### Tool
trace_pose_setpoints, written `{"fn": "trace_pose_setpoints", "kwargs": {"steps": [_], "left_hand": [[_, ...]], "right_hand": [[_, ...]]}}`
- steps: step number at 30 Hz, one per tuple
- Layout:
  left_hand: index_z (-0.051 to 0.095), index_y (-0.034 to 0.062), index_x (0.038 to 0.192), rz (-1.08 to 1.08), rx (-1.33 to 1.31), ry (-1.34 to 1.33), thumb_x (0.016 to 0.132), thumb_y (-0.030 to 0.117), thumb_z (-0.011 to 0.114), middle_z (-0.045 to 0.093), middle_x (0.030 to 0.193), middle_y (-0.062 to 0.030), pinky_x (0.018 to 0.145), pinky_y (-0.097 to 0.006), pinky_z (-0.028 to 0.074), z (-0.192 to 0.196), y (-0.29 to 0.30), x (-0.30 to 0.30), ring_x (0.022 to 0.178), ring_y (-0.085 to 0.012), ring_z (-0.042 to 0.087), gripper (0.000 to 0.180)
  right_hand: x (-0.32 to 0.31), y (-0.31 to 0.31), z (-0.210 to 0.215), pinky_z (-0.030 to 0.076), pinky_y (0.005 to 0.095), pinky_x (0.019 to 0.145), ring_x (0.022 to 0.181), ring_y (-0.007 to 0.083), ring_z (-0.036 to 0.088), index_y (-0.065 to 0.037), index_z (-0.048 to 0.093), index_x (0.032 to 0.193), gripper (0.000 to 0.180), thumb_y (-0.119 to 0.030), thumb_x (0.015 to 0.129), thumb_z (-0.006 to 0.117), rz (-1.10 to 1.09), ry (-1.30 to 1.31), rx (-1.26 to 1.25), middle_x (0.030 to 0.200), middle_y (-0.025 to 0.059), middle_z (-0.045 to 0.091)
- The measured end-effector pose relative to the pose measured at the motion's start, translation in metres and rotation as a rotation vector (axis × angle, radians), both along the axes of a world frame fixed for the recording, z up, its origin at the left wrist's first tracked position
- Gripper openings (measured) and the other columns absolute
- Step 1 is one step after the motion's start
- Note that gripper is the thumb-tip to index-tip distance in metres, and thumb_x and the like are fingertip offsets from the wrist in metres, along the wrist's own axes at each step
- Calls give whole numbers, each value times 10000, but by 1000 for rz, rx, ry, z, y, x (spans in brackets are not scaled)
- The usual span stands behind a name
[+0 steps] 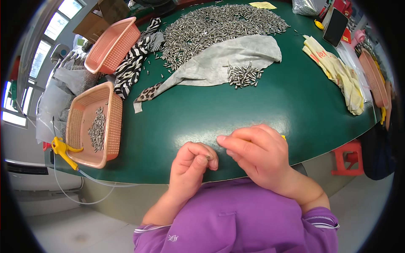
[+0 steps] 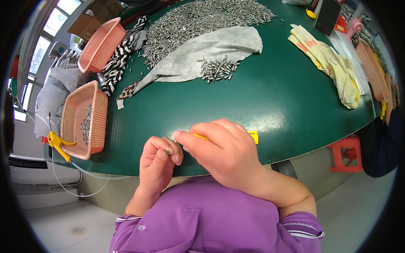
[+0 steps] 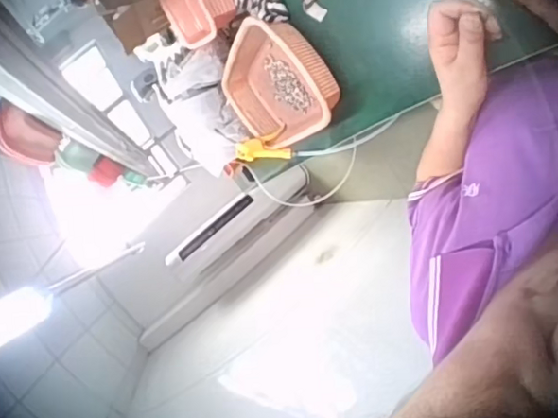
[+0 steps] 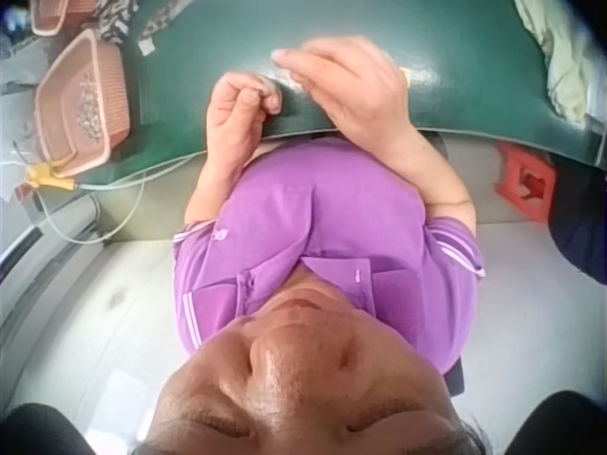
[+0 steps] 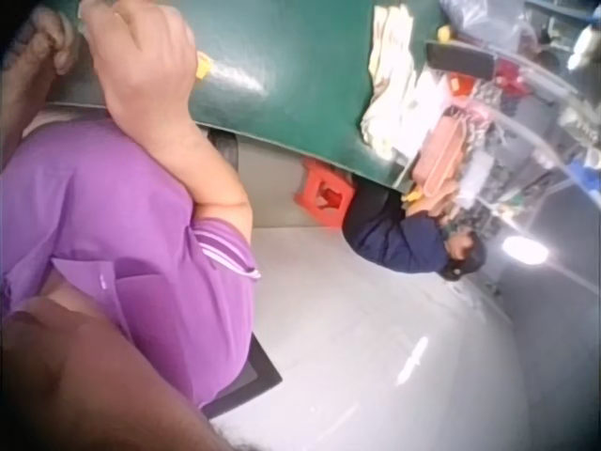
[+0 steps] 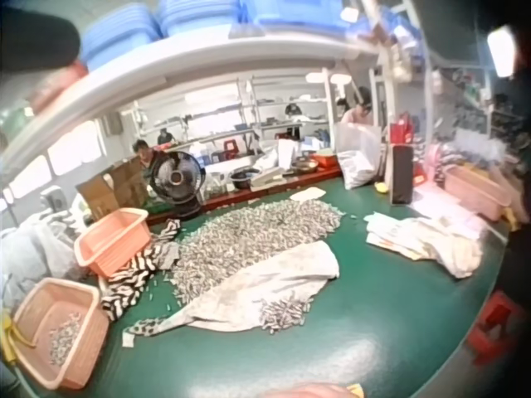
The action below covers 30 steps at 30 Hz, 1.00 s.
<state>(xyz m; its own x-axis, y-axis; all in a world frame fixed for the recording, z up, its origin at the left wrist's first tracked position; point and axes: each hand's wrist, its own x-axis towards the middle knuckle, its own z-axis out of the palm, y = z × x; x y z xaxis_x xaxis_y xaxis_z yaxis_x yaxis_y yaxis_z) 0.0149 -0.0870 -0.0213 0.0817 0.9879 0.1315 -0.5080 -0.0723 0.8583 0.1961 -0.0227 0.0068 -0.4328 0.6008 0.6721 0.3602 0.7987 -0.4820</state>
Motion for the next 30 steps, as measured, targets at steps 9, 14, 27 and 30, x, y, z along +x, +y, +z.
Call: {"fn": "trace_pose_setpoints", "kwargs": {"steps": [9, 14, 27, 30], "left_hand": [[524, 53, 1020, 25, -40, -5, 1005, 147, 517, 600, 949, -73, 782, -284, 466, 1, -1, 0, 843, -130, 565, 96], [524, 51, 1026, 23, -20, 0, 1005, 136, 515, 601, 959, -76, 778, -282, 464, 0, -1, 0, 840, -127, 561, 89], [517, 59, 994, -58, -27, -22, 1007, 172, 514, 583, 872, -91, 738, -287, 434, 1, 2, -3, 801, -159, 534, 114], [508, 63, 1008, -52, -40, -31, 1004, 180, 522, 581, 877, -89, 734, -284, 429, 0, 2, -3, 806, -160, 533, 117]], "right_hand": [[-2, -11, -2, 491, 298, 592, 710, 182, 613, -135, 697, 1059, 323, -129, 738, 736, 139, 45, -124, 862, -5, 636], [-2, -11, -1, 489, 298, 590, 715, 178, 612, -140, 698, 1060, 326, -130, 737, 734, 141, 38, -127, 855, -10, 632], [6, 3, -6, 477, 323, 605, 706, 205, 596, -123, 703, 1041, 333, -81, 712, 730, -95, -7, 36, 883, 11, 620], [6, 3, -9, 474, 323, 606, 713, 197, 593, -119, 699, 1032, 308, -88, 727, 730, -107, -17, 22, 873, 4, 620]]}}
